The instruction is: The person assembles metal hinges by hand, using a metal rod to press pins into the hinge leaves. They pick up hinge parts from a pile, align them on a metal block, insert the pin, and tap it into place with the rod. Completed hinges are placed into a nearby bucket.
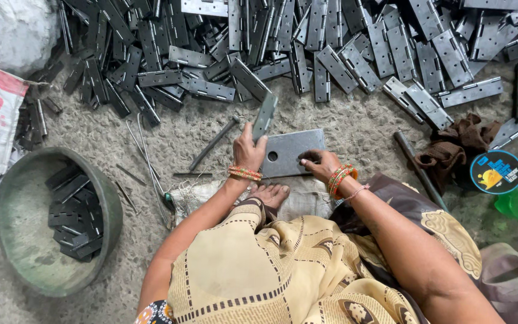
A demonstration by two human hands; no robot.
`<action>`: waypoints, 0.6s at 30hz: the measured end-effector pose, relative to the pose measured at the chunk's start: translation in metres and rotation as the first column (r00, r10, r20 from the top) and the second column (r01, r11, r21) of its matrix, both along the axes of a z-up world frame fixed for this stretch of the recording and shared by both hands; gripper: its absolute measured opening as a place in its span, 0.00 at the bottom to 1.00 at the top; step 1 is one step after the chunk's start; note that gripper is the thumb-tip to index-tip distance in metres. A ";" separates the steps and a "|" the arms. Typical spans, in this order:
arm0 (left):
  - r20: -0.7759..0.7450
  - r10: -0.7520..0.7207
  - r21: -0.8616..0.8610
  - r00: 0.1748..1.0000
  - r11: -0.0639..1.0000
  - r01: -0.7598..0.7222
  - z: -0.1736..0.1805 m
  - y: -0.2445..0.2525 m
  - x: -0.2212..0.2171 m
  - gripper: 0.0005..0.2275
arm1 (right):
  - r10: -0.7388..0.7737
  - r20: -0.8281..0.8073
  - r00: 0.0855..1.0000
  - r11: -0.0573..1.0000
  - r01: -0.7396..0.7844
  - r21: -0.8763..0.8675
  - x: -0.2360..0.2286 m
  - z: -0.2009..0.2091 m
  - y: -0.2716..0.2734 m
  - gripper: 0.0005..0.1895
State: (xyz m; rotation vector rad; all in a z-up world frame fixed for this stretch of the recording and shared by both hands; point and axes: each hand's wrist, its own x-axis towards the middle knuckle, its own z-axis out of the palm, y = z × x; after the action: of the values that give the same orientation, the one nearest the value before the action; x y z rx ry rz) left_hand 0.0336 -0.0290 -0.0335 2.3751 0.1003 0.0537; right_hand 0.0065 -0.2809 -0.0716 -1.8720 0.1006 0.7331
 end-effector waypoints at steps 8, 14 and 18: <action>-0.069 -0.126 0.179 0.990 0.974 0.137 0.004 -0.006 -0.024 0.18 | 0.024 -0.022 0.999 0.999 -0.025 -0.036 -0.001 0.002 0.002 0.15; -0.268 -0.159 0.122 0.950 0.973 0.198 0.003 -0.013 -0.038 0.09 | 0.029 -0.050 0.998 0.999 -0.027 0.047 -0.004 -0.003 0.005 0.20; -0.262 -0.282 0.046 0.923 0.952 0.303 0.046 -0.045 -0.054 0.10 | -0.177 -0.359 0.916 0.840 0.331 0.431 -0.001 0.007 0.016 0.24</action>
State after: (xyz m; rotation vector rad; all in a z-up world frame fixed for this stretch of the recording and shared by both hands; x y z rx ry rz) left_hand -0.0204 -0.0735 0.0121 2.4463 -0.1406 -0.3965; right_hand 0.0052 -0.2648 -0.0651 -1.2239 0.3322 0.7715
